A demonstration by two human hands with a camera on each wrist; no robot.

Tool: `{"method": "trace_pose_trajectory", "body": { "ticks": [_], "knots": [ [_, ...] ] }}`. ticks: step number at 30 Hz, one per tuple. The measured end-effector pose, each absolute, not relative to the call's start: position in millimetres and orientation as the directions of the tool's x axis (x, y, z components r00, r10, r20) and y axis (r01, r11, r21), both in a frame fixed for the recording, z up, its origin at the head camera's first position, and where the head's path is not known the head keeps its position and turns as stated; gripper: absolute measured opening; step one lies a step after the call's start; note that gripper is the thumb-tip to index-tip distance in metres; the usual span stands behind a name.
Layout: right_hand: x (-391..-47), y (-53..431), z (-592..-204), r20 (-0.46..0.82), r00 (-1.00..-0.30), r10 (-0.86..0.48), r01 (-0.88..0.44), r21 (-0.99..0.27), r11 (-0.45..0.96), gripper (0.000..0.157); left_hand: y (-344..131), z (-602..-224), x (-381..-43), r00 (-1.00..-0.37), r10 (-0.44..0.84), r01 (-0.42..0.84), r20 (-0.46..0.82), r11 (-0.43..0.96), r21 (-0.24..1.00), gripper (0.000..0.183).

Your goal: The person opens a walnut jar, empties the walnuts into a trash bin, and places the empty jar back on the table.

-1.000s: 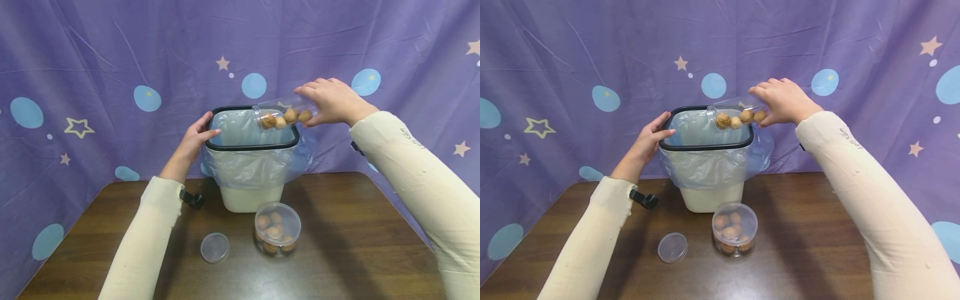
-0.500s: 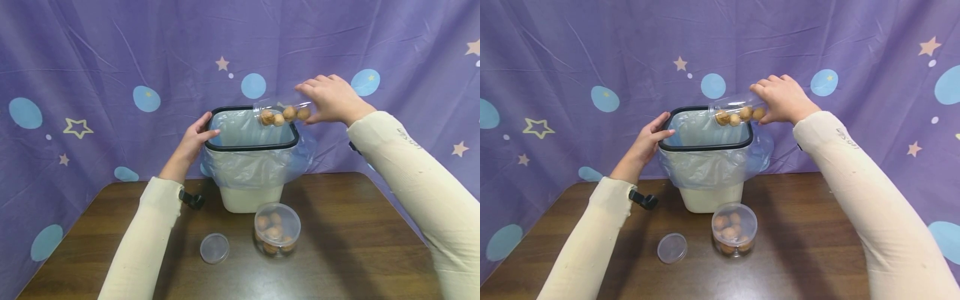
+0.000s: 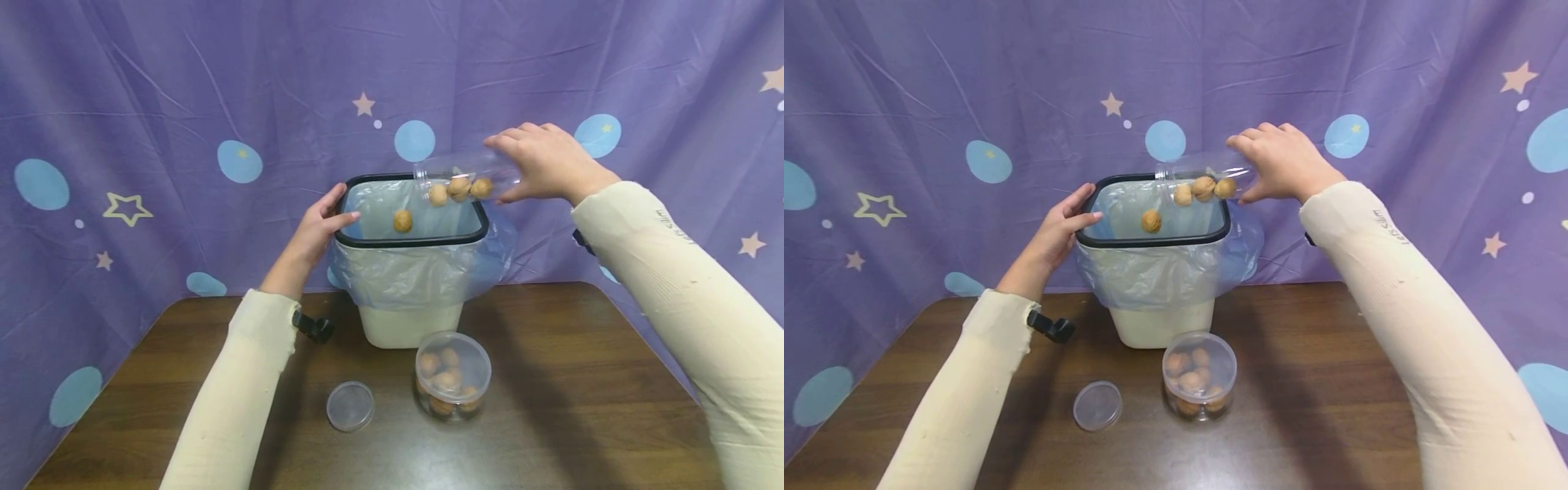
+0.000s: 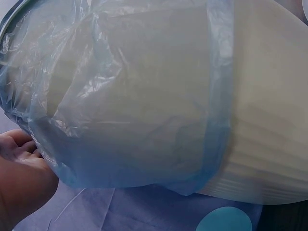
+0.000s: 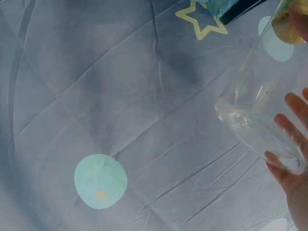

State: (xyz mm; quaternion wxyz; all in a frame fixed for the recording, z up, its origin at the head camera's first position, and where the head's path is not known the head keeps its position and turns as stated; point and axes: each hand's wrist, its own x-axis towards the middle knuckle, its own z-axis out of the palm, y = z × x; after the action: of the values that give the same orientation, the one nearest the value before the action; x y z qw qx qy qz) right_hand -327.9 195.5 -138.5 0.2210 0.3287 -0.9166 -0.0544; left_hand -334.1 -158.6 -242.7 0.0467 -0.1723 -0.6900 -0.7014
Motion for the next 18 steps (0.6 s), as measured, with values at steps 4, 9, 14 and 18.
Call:
{"method": "trace_pose_trajectory", "body": {
  "ticks": [4, 9, 14, 18],
  "knots": [
    [-327.8, 194.3, -138.4, 0.365, -0.686, -0.63, -0.583, 0.242, 0.776, 0.087, -159.1, -243.1, -334.1, -0.936, 0.17, 0.306, 0.309, -0.041, 0.951, 0.072],
    [-329.4, 195.8, -140.7, 0.362, -0.68, -0.637, -0.589, 0.248, 0.769, 0.086, -160.1, -244.0, -333.8, -0.937, 0.17, 0.302, 0.304, -0.038, 0.953, 0.072],
    [-330.4, 198.1, -140.2, 0.364, -0.671, -0.647, -0.593, 0.261, 0.762, 0.087, -160.1, -243.0, -333.1, -0.936, 0.182, 0.301, 0.3, -0.023, 0.953, 0.073],
    [-330.0, 197.0, -137.8, 0.355, -0.675, -0.647, -0.59, 0.268, 0.762, 0.087, -160.4, -241.7, -332.7, -0.938, 0.186, 0.296, 0.291, -0.002, 0.955, 0.073]
  ]
}}
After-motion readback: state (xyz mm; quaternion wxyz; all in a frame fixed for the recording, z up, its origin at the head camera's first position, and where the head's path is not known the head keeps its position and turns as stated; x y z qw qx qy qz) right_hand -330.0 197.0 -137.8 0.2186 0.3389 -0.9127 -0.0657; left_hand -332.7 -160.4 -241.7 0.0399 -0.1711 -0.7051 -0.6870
